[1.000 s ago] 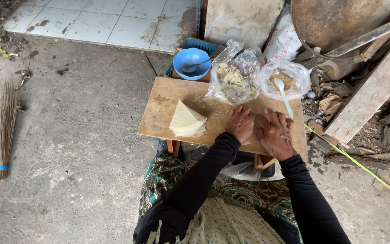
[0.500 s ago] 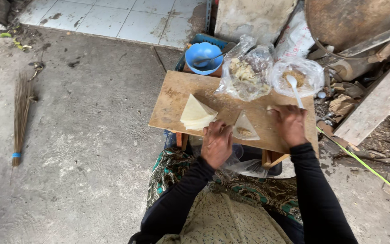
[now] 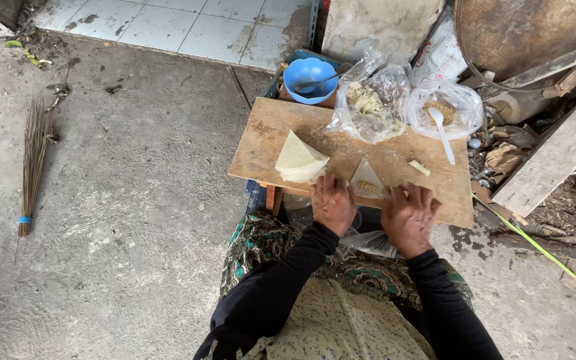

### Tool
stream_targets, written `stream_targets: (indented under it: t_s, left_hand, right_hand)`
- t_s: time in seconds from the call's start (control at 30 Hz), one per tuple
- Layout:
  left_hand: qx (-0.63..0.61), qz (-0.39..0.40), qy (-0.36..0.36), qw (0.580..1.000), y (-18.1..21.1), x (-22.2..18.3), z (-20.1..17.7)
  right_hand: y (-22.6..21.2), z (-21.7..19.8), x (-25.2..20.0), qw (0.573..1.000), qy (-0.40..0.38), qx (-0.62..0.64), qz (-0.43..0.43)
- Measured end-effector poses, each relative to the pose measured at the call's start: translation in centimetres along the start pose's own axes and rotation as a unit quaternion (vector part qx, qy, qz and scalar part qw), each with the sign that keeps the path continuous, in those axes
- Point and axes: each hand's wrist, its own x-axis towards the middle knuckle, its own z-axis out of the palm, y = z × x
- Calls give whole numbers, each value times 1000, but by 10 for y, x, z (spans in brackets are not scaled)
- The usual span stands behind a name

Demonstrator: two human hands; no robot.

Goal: The person prepares small triangular pastries by scooping filling from a bowl with a spoon onto wrappers, folding them by hand into triangles, and placing them on a board.

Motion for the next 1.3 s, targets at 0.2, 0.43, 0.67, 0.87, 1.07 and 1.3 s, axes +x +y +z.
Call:
stream_targets:
  t_s: [0.2, 0.43, 0.67, 0.87, 1.07, 1.3]
  left_hand:
    - [-4, 13, 27, 1000, 2, 2, 10]
    - [-39, -8, 16, 999, 2, 6, 9]
    - [-45, -8, 25, 999, 6, 10, 6]
    - [36, -26, -29, 999, 4, 9, 2]
    - [36, -10, -7, 999, 8, 9, 12]
    - [65, 0, 7, 998, 9, 7, 13]
  right_hand:
    - [-26, -19, 4, 987, 4, 133, 86]
    - [-29, -12, 9, 970, 10, 216, 108]
    - [-31, -9, 8, 960, 24, 258, 103]
    - [-27, -2, 3, 964, 22, 241, 106]
    - [-24, 5, -3, 963, 31, 249, 98]
    - [-23, 3, -2, 955, 34, 273, 109]
